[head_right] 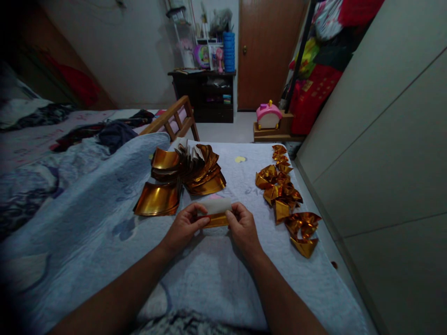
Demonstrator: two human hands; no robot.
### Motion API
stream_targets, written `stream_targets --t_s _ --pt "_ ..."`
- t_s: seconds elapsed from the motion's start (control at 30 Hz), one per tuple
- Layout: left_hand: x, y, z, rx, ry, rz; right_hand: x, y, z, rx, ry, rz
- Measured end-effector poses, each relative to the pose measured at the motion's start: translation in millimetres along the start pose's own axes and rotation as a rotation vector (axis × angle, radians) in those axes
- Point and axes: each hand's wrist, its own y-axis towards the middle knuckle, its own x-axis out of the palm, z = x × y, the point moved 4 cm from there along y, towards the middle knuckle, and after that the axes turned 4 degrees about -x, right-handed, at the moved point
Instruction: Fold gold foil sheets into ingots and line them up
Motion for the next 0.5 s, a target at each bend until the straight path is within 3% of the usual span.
stream_targets --t_s 0.5 --pt "0.0 -0.8 6.5 0.024 0.064 0.041 -0.6 1.0 1.1 -0.020 0.019 -0.002"
